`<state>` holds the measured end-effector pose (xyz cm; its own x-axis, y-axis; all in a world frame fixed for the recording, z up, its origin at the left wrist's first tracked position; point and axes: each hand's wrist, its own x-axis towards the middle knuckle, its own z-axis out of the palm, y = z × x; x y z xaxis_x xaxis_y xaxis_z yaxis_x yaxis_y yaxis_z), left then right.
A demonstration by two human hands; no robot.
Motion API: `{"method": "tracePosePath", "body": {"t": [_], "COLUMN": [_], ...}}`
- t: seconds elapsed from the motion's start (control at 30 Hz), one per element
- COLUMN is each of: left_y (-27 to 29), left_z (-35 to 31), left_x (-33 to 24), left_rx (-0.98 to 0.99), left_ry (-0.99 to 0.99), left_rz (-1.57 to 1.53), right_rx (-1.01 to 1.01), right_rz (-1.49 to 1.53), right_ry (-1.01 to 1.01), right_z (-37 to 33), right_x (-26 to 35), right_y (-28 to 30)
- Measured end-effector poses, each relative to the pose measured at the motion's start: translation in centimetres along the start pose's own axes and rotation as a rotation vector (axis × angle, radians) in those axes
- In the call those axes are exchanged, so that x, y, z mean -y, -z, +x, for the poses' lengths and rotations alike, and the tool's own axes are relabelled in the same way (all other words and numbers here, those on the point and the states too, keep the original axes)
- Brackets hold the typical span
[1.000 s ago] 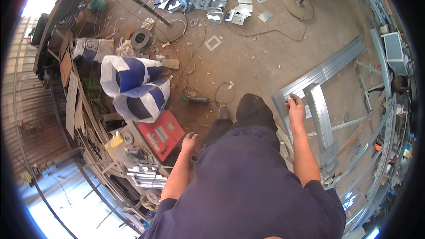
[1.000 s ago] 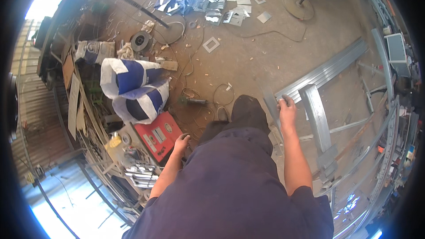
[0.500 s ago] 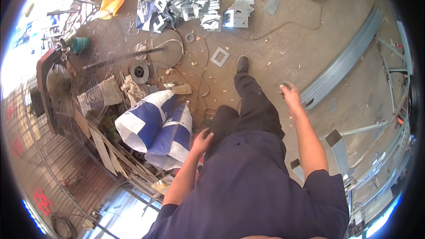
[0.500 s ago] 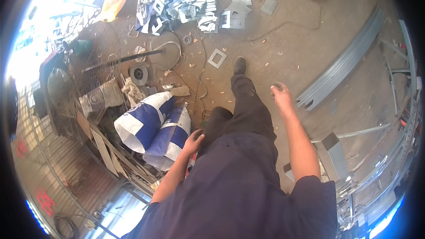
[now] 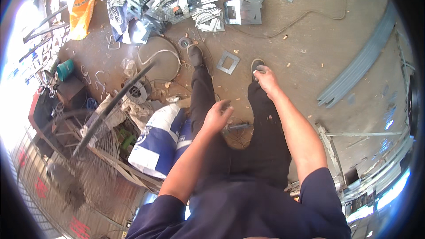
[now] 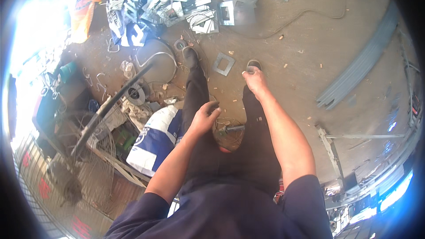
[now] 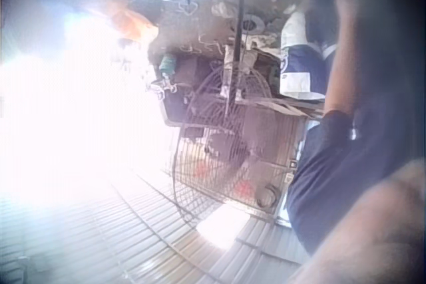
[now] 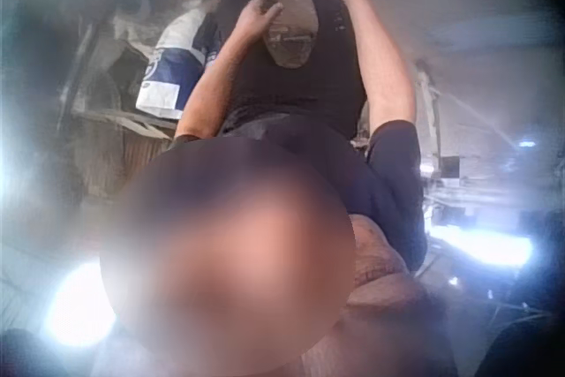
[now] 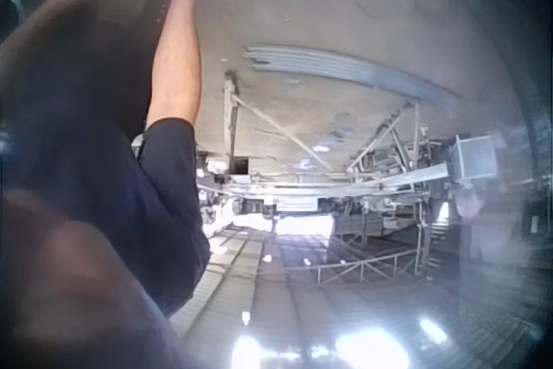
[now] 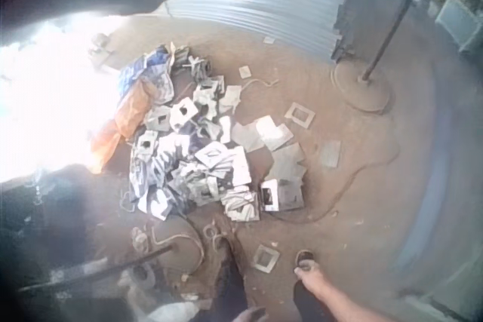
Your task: The person assembles a metal frame by hand, placing long metal bars onto a jig and inserting square metal brackets into slots along the frame. The person repeatedly positions bars and brackets, adjusting them to fit the jig structure.
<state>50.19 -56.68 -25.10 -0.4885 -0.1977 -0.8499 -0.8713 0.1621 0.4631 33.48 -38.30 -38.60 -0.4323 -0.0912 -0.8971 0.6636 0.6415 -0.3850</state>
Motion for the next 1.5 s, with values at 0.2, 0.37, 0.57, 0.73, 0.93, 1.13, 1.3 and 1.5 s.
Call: {"method": "tracePosePath", "body": {"t": [0.2,0.37,0.57,0.73,0.93,1.13,1.3,1.5], "left_y": [2.0,3.6,7.3,7.8,8.6,8.4,8.5,9.5], "left_z": [17.1,22.0,23.3,23.6,26.0,26.9,28.2,27.2], "left_x": [-0.4,-3.6,-4.8,-4.1,-4.8,-3.5,-0.5,-2.4], "left_rx": [0.366,0.657,0.504,0.323,0.081,-0.068,-0.248,0.322], "left_ry": [-0.077,-0.245,-0.353,-0.417,-0.417,-0.243,0.233,0.381], "left_rz": [0.363,0.809,0.697,0.693,0.568,0.324,-0.116,-1.165], "right_rx": [0.02,0.086,0.179,0.084,-0.028,0.083,0.229,0.543], "right_rz": [0.081,0.487,1.001,0.901,0.635,0.336,0.392,0.748], "right_ry": [0.016,-0.151,-0.292,-0.257,-0.144,-0.271,-0.271,-0.123], "right_z": [15.6,26.5,34.3,34.8,29.5,19.2,12.4,9.9], "right_x": [1.1,3.1,6.2,7.5,3.2,3.1,4.4,5.7], "right_y": [-7.8,-17.2,-23.1,-25.1,-20.8,-13.8,-8.1,-5.2]}}
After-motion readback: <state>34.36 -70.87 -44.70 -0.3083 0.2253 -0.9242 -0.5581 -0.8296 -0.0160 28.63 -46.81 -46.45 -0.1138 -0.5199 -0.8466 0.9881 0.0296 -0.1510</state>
